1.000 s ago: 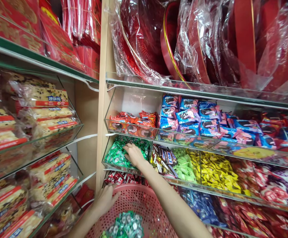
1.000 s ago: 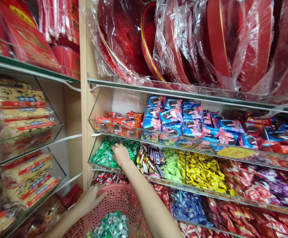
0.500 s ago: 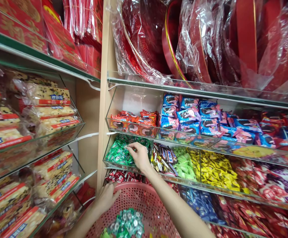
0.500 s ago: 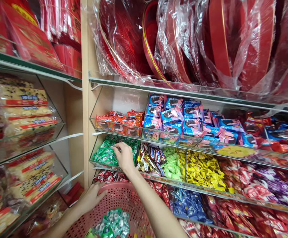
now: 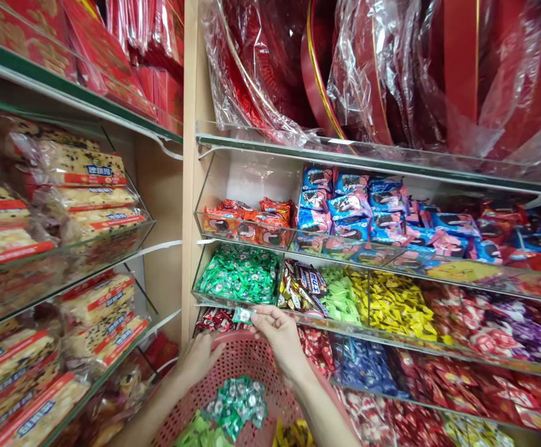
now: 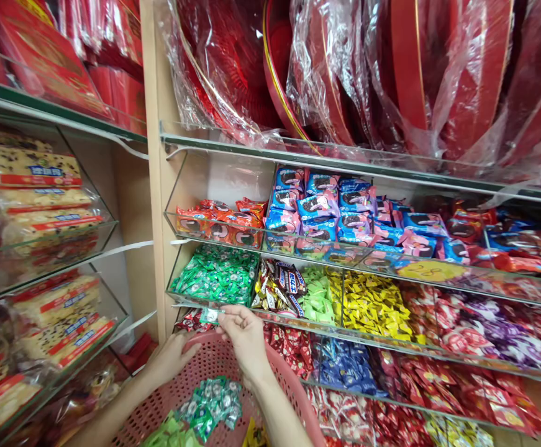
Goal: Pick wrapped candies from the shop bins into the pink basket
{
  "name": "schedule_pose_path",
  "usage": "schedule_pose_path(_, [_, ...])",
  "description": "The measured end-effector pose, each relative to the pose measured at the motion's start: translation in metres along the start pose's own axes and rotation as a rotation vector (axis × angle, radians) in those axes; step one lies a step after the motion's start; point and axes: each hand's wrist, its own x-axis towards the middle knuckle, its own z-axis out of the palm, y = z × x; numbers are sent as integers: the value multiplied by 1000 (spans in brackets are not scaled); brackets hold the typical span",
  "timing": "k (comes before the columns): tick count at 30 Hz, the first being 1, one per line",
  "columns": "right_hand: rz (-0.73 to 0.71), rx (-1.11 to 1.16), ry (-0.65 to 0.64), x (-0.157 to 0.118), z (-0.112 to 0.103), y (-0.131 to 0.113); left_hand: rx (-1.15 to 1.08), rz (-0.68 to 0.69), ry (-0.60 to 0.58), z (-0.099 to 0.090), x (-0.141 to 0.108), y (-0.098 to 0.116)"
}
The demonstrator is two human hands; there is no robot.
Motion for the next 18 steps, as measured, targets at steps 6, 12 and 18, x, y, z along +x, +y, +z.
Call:
schedule_pose_path(6, [-13, -70, -14, 4, -7, 9, -50, 50, 5, 6, 4, -6])
schedule_pose_path(12, [11, -274, -135, 15, -21, 36, -17, 71, 23, 7, 5, -8])
schedule_pose_path(18, [214, -688, -188, 24, -42, 96, -18, 66, 25, 6, 5, -7])
